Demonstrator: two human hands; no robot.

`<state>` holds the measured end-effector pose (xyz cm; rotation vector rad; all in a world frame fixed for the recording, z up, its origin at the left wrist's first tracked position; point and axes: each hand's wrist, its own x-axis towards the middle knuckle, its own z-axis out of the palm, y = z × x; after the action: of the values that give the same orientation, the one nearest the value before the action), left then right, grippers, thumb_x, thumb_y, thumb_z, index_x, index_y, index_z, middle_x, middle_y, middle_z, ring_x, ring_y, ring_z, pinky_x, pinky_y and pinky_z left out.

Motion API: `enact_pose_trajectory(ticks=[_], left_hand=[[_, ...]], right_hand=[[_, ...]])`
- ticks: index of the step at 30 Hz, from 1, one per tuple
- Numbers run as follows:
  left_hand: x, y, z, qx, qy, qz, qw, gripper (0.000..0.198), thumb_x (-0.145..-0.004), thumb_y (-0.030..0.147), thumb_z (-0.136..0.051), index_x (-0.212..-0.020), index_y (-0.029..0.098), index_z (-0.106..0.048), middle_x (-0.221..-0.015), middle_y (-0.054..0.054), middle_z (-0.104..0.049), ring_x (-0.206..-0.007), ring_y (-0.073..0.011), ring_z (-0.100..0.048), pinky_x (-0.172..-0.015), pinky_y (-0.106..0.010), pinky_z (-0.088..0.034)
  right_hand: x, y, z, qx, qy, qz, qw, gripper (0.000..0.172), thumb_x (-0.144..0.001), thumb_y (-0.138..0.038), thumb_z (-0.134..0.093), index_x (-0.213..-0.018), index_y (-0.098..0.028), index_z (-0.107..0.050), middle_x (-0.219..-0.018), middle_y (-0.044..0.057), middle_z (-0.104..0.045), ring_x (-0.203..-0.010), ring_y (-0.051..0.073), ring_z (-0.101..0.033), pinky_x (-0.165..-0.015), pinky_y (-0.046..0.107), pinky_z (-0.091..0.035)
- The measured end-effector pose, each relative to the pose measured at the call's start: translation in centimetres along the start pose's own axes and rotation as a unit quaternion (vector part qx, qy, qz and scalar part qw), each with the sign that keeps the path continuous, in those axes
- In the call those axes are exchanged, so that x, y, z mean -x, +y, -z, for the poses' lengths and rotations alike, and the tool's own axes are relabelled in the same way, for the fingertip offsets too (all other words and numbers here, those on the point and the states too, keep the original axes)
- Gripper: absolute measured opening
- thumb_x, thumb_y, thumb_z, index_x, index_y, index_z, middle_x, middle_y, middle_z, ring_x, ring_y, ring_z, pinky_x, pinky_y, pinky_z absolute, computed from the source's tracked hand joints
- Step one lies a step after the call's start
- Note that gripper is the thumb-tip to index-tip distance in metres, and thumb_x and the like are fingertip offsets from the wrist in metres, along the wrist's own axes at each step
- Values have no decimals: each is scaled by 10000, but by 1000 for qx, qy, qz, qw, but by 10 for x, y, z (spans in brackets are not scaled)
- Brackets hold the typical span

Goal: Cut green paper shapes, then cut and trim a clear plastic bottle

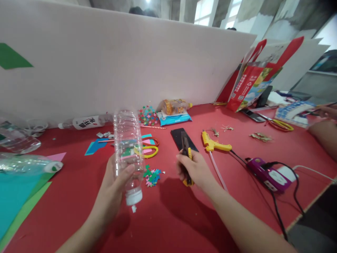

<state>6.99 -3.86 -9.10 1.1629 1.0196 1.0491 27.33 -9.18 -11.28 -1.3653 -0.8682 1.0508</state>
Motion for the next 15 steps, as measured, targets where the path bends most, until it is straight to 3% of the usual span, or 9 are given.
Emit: enact_pose_trajectory(ticks=[4,7,10,15], left_hand=[[-3,7,4,5,-1,13,1000,448,-753,463,-739,-1109,294,-526,-945,-3,-639,-750,-201,-631,-599,-288,-500],[-5,11,4,0,-9,14,1000,454,-750,469,-741,-1109,288,-529,-948,-16,-640,-760,-208,-631,-618,-304,-508],[-8,17,8,1,-28,3,1000,505,-738,449,-752,-1142,266,-511,-974,-37,-647,-787,-234,-648,-636,-332,-519],[-6,15,27,-7,-65,24,998,509,-773,492,-709,-1165,221,-530,-899,-47,-659,-762,-247,-662,-626,-346,-515]], right_hand=[[-10,-5,10,55,4,27,998,227,-691,-277,-614,-872,-218,-490,-638,-55,-615,-393,72,-389,-372,192,-307],[-12,-8,16,122,10,50,991,250,-764,-305,-558,-980,-221,-465,-757,-25,-653,-423,79,-354,-397,204,-304],[-15,-1,24,220,29,73,972,206,-812,-322,-561,-968,-212,-484,-795,-6,-607,-586,130,-489,-531,240,-411],[-15,18,18,386,-20,120,914,318,-695,-62,-588,-993,-171,-574,-979,61,-561,-837,206,-565,-794,346,-467]])
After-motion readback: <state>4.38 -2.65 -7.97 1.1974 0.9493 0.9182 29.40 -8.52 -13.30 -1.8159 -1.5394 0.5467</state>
